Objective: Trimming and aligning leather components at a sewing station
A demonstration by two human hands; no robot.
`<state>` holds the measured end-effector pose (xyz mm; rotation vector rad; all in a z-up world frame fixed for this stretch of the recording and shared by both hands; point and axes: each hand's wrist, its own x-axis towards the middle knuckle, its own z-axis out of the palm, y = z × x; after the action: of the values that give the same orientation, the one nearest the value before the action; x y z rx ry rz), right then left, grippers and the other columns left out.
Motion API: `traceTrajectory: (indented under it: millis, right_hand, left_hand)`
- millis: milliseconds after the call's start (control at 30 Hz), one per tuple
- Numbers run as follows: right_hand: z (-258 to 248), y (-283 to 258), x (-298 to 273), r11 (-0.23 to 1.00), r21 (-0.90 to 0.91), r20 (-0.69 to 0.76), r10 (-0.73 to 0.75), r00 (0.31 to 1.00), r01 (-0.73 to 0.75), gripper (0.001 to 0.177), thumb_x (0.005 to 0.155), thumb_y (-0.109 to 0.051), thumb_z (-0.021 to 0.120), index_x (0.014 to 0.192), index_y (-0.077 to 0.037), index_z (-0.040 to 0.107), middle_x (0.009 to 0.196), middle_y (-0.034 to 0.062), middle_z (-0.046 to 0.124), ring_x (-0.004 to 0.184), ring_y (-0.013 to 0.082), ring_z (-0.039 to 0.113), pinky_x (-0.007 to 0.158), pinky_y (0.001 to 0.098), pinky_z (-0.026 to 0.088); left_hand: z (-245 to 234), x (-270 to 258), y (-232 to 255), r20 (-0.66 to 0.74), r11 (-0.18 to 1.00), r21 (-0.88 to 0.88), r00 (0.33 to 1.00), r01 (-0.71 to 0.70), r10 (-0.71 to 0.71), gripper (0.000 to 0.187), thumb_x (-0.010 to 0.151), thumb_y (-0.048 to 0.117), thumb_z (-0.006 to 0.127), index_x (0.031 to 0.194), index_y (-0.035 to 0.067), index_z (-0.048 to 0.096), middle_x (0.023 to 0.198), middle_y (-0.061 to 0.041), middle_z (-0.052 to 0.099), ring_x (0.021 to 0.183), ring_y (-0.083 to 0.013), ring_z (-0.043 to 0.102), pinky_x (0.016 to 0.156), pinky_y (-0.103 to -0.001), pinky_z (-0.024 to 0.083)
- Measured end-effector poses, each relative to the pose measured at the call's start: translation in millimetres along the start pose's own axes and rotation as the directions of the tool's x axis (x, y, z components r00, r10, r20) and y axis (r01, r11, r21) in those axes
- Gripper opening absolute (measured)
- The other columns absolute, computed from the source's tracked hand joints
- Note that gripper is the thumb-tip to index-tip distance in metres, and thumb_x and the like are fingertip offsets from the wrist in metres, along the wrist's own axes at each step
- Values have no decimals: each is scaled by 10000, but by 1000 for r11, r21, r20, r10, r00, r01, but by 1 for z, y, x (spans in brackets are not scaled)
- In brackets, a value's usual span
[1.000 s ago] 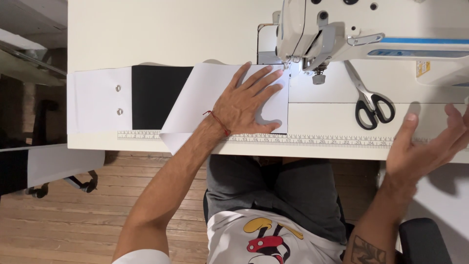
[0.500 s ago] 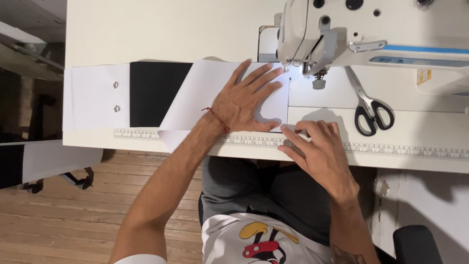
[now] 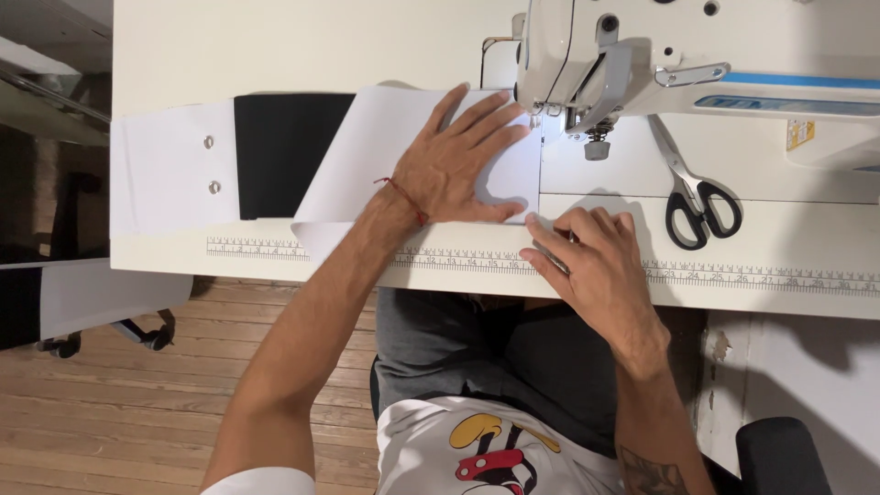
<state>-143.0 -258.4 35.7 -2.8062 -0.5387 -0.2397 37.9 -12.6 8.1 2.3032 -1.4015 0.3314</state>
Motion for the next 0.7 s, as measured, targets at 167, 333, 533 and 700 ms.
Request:
traceTrajectory:
  millis: [167,333,533,700]
  right_hand:
    - [3,2,5,999,-24,-1,26,1000,-26,455,1114,-439,837,1504,-208,797,1086,24,614,1002,267,603,896,474,448]
    - [10,6,11,996,-81,-47,28,998,-32,439,1139,-463,820,1507,-224,827,1051,22,651,990,268,603,893,463,425]
    - [7,5,23,991,-120,-53,49,997,-55,443,1153,-471,809,1519,-224,823,1028,16,633,941,268,580,858,455,432]
    - [10,9,31,989,-124,-38,80,996,-84,448,1174,-489,770,1531,-224,823,1022,23,630,942,283,581,849,474,426]
  left_hand:
    - [2,7,-10,33,1000,8,999,6,-6,954,1040,849,671,1607,83,683,1650,-169,717,1645,-357,542,1419,-658,195]
    - [5,13,-21,19,999,30,1000,-11,11,973,968,835,783,1565,72,697,1613,-167,726,1632,-350,549,1417,-632,200]
    - [8,19,-35,9,999,20,999,-45,45,962,1030,849,767,1440,-21,727,1636,-196,703,1647,-356,523,1409,-660,204]
    - [9,27,-45,18,998,33,999,-52,52,970,997,840,804,1469,-3,708,1657,-162,677,1660,-348,499,1407,-641,195]
